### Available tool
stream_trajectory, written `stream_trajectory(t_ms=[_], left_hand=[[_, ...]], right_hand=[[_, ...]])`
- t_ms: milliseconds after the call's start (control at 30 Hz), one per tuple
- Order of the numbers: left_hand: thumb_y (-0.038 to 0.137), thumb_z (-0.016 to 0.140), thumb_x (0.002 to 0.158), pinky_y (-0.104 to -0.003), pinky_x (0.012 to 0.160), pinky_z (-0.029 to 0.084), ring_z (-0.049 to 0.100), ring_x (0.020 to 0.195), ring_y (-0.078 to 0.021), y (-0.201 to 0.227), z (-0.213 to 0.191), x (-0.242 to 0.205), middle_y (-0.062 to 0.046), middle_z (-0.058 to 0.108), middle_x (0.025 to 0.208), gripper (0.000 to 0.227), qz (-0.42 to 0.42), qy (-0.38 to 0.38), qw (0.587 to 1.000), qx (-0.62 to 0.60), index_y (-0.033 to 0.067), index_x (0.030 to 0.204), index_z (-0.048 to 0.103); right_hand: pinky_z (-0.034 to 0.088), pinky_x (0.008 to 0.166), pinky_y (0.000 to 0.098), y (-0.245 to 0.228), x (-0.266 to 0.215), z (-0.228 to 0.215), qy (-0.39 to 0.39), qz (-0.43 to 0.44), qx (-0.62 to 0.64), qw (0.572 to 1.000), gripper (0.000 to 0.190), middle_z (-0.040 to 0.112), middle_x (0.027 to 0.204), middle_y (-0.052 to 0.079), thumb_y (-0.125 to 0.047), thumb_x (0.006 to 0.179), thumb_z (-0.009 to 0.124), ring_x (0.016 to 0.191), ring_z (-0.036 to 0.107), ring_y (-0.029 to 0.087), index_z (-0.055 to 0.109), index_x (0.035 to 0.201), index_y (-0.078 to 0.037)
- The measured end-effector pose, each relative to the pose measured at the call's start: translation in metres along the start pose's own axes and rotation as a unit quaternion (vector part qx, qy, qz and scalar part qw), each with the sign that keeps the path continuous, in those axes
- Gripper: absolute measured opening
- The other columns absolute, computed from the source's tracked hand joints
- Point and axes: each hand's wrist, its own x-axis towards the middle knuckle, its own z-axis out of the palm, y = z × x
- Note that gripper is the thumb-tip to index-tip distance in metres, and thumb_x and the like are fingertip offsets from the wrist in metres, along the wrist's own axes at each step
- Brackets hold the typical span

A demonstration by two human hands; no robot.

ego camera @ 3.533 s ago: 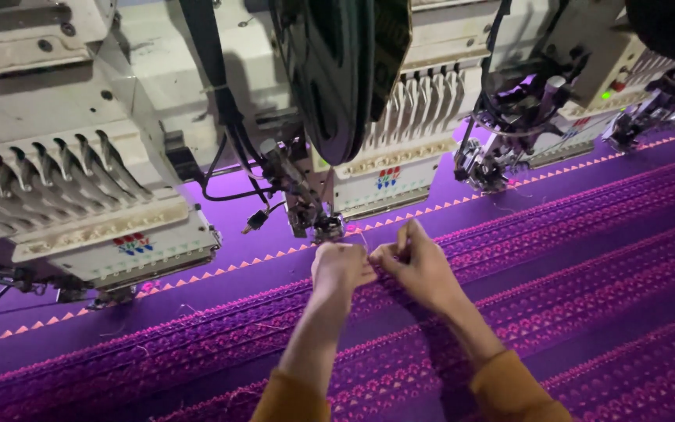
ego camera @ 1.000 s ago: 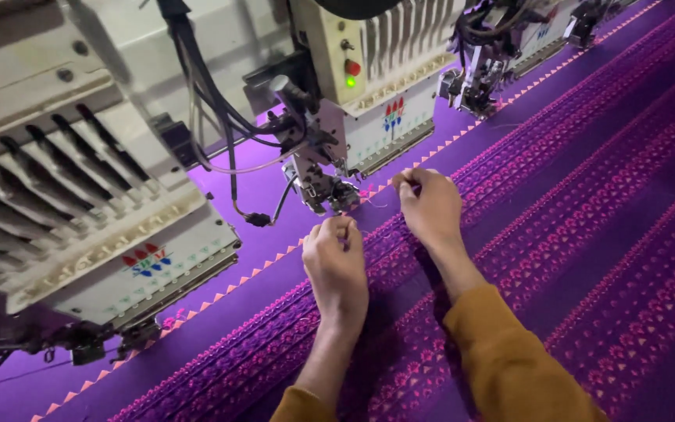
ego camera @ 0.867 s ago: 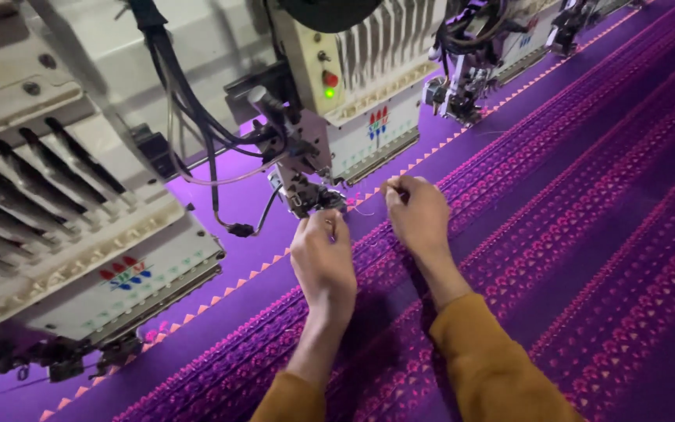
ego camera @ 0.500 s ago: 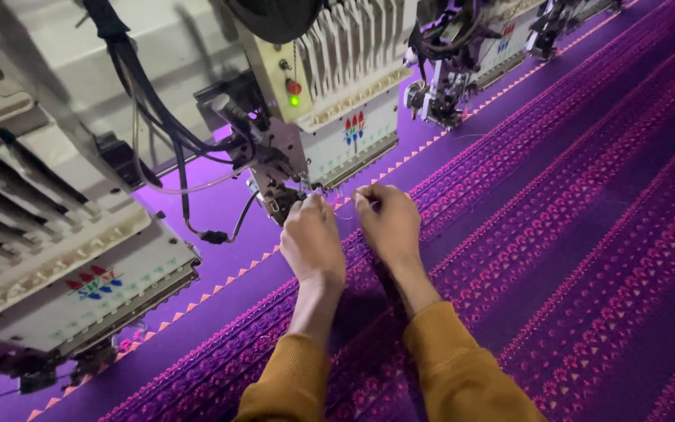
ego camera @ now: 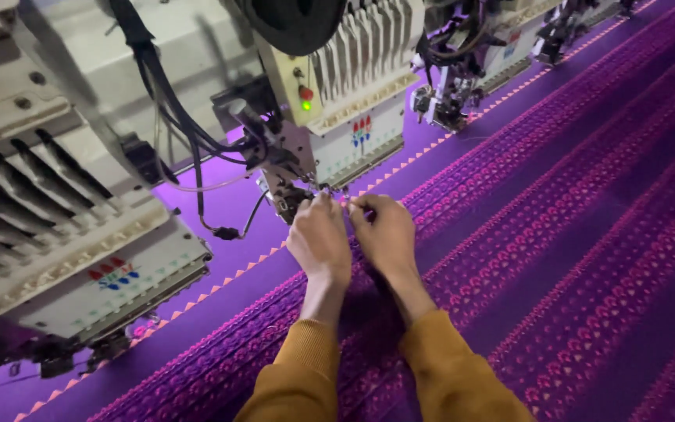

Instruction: The person threads an industrial multi-head embroidery machine, pulling thread through the needle and tensioner mechanisms on multiple heads over a purple patterned fabric.

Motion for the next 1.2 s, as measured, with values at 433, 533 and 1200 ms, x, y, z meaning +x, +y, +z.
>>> stream_trajectory(t_ms=[433, 533, 1200], left_hand=[[0.029, 0.054, 0.096, -0.055, 0.073, 0.060, 0.072, 0.083, -0.0406, -0.003, -0.029, -0.023, -0.009, 0.067, 0.089, 0.020, -0.015, 0.003, 0.997, -0.073, 0.0182, 0.093, 0.070], [0.031, 0.054, 0.097, -0.053, 0.074, 0.060, 0.072, 0.084, -0.0386, 0.002, -0.031, -0.015, -0.007, 0.067, 0.088, 0.020, -0.017, 0.001, 0.998, -0.060, 0.0220, 0.096, 0.072], [0.032, 0.056, 0.096, -0.051, 0.070, 0.060, 0.074, 0.075, -0.0352, 0.011, -0.008, -0.011, -0.004, 0.065, 0.087, 0.021, 0.028, 0.024, 0.999, 0.027, 0.0151, 0.096, 0.068]], right_hand=[[0.055, 0.082, 0.0467, -0.005, 0.002, -0.003, 0.002, 0.048, 0.043, 0.998, 0.023, 0.078, 0.089, 0.009, -0.032, 0.087, 0.066, 0.093, 0.074, 0.036, 0.080, 0.097, -0.016], [0.055, 0.082, 0.0463, -0.006, 0.004, -0.002, 0.006, 0.047, 0.042, 0.998, 0.023, 0.078, 0.090, 0.009, -0.033, 0.087, 0.066, 0.093, 0.073, 0.036, 0.080, 0.096, -0.018], [0.055, 0.080, 0.0436, -0.004, 0.005, -0.007, -0.006, 0.053, 0.073, 0.996, 0.022, 0.076, 0.084, 0.012, -0.030, 0.087, 0.067, 0.088, 0.074, 0.035, 0.081, 0.097, -0.017]])
